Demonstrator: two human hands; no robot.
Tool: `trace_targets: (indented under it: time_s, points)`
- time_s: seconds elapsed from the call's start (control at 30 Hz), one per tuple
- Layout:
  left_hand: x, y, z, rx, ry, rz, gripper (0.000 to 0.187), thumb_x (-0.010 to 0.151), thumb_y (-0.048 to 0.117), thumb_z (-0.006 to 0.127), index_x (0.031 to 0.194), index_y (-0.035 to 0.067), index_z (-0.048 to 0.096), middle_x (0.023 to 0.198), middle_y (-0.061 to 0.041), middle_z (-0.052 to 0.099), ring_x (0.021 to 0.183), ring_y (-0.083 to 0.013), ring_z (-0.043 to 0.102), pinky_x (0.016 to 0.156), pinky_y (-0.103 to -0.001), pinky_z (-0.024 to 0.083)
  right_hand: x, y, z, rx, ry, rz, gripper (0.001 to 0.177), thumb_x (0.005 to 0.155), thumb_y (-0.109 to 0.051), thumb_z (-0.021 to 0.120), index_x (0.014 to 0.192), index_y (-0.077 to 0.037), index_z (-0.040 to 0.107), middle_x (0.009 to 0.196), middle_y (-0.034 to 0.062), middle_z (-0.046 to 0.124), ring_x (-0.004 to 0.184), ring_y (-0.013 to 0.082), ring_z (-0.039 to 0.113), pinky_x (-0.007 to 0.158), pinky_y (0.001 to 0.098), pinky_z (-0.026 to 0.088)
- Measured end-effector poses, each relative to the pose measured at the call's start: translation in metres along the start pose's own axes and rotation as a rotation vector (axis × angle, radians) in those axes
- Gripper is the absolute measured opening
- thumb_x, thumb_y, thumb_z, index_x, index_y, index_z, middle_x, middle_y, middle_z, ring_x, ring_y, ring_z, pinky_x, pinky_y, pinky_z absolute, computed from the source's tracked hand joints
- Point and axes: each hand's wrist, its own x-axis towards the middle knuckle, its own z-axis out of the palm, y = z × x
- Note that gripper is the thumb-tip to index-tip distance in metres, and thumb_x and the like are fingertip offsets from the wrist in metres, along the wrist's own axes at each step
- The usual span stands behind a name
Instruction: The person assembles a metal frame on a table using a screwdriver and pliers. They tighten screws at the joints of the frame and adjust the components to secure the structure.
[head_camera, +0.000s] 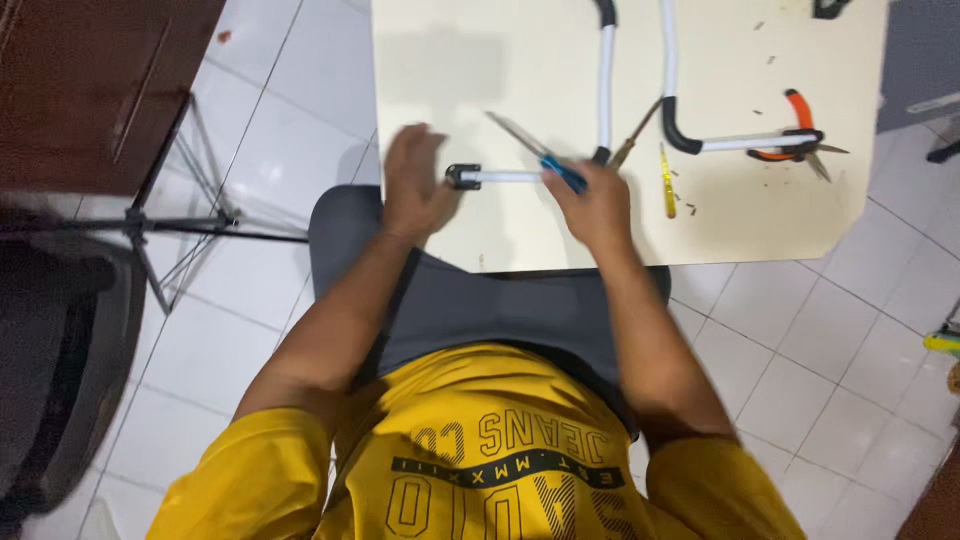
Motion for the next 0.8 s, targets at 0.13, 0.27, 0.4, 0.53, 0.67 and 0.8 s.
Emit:
trace_targets:
  time_s: [0.13,0.27,0.4,0.53,0.67,0.8]
  points:
    - [0.036,-0.051,0.005,0.1,0.344,0.056,0.068,0.092,0.012,0.08,0.146,-0.011,0.046,0.149,-0.032,0.045,0.142,-0.0488,0.04,0.122,-0.055,0.032,-0.076,0.074,0.005,-0.188,0.321,0.219,0.031,0.097,-0.032,0.072,0.096,0.0,0.07,0.109,0.022,0.069,0.114,0.0411,0.063,0.104,0.0501,0.047]
    - [0.077,-0.082,0.006,-0.024,0.156,-0.503,0.062,0.1,0.04,0.065,0.131,-0.012,0.052,0.114,-0.032,0.063,0.109,-0.0443,0.063,0.099,-0.048,0.049,-0.116,0.128,0.033,-0.165,0.377,0.516,0.037,0.101,-0.03,0.065,0.111,0.005,0.067,0.161,0.0327,0.026,0.152,0.0529,0.013,0.116,0.0643,0.01]
    - [0.071,-0.1,0.017,0.036,0.168,-0.523,0.065,0.103,0.054,0.056,0.113,-0.009,0.063,0.101,-0.026,0.071,0.095,-0.0399,0.07,0.088,-0.048,0.054,-0.118,0.156,0.053,0.061,0.335,0.59,0.04,0.106,-0.03,0.058,0.115,0.008,0.062,0.168,0.0334,0.0,0.155,0.0512,-0.012,0.124,0.0594,0.0]
    - [0.06,-0.104,0.027,0.024,0.168,-0.609,0.065,0.102,0.055,0.055,0.113,-0.009,0.061,0.105,-0.028,0.071,0.098,-0.0399,0.069,0.092,-0.048,0.054,-0.108,0.172,0.056,0.142,0.414,0.573,0.037,0.105,-0.029,0.057,0.115,0.007,0.063,0.17,0.0309,0.0,0.156,0.0497,-0.013,0.125,0.0587,0.0]
    - [0.042,-0.098,0.036,-0.017,0.202,-0.623,0.07,0.104,0.055,0.056,0.122,-0.013,0.055,0.11,-0.033,0.067,0.104,-0.042,0.067,0.094,-0.047,0.052,-0.105,0.192,0.046,0.098,0.405,0.521,0.034,0.107,-0.029,0.058,0.112,0.005,0.065,0.171,0.0299,0.003,0.157,0.0495,-0.01,0.127,0.0596,0.0]
    - [0.033,-0.087,0.039,0.024,0.236,-0.724,0.075,0.101,0.056,0.054,0.126,-0.015,0.054,0.114,-0.032,0.068,0.106,-0.0417,0.069,0.096,-0.046,0.053,-0.088,0.214,0.038,0.067,0.395,0.451,0.032,0.105,-0.028,0.061,0.106,0.003,0.067,0.17,0.03,0.005,0.156,0.05,-0.008,0.126,0.0603,0.001]
